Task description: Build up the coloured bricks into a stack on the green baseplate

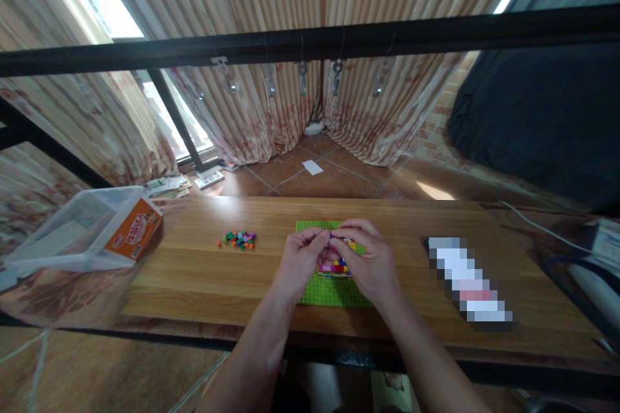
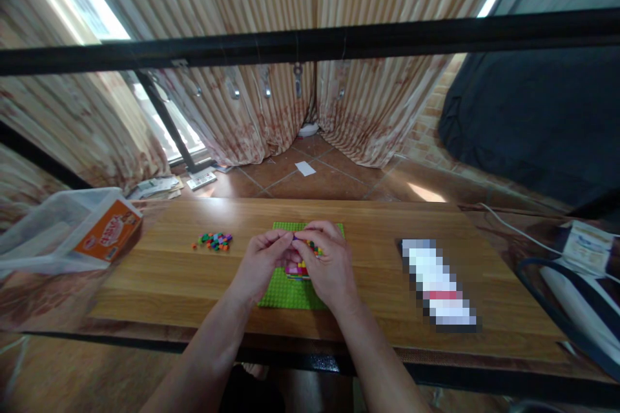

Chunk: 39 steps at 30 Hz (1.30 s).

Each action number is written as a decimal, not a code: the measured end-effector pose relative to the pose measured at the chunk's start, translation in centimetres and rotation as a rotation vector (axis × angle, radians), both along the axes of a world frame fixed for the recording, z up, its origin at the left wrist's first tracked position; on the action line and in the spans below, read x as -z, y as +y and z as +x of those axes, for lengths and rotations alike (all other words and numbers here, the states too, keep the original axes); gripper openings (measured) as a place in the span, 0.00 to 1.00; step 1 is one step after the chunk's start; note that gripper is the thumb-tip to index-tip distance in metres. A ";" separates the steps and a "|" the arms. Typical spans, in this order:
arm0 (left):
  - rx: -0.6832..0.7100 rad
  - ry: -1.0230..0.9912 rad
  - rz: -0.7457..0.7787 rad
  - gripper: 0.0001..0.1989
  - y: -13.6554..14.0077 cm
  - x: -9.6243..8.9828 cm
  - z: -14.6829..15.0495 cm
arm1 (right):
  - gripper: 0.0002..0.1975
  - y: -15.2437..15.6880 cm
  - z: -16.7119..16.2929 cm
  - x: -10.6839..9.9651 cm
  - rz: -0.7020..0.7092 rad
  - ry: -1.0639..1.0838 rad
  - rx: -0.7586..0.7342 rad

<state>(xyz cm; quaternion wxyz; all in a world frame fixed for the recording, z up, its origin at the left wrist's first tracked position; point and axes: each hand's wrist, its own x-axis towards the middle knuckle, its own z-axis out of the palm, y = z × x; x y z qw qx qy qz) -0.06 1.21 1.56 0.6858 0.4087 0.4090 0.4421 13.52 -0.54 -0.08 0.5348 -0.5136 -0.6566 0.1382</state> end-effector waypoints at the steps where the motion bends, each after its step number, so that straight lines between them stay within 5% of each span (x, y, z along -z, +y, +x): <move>1: 0.003 -0.003 -0.001 0.14 0.0 0.0 -0.1 | 0.04 0.0 0.0 0.0 -0.003 0.012 0.003; 6: -0.040 0.054 0.086 0.12 0.3 0.2 0.0 | 0.05 0.1 0.1 0.0 -0.006 0.043 0.027; 14: -0.381 0.338 0.249 0.08 2.2 2.6 -1.3 | 0.10 1.4 1.5 1.3 -0.123 0.023 0.127; 25: -0.207 0.427 0.256 0.11 3.6 4.2 -0.2 | 0.08 3.6 1.8 3.1 -0.173 -0.056 0.109; 39: -0.160 0.349 0.255 0.11 4.6 5.1 0.1 | 0.08 5.1 1.4 3.7 -0.278 -0.018 -0.057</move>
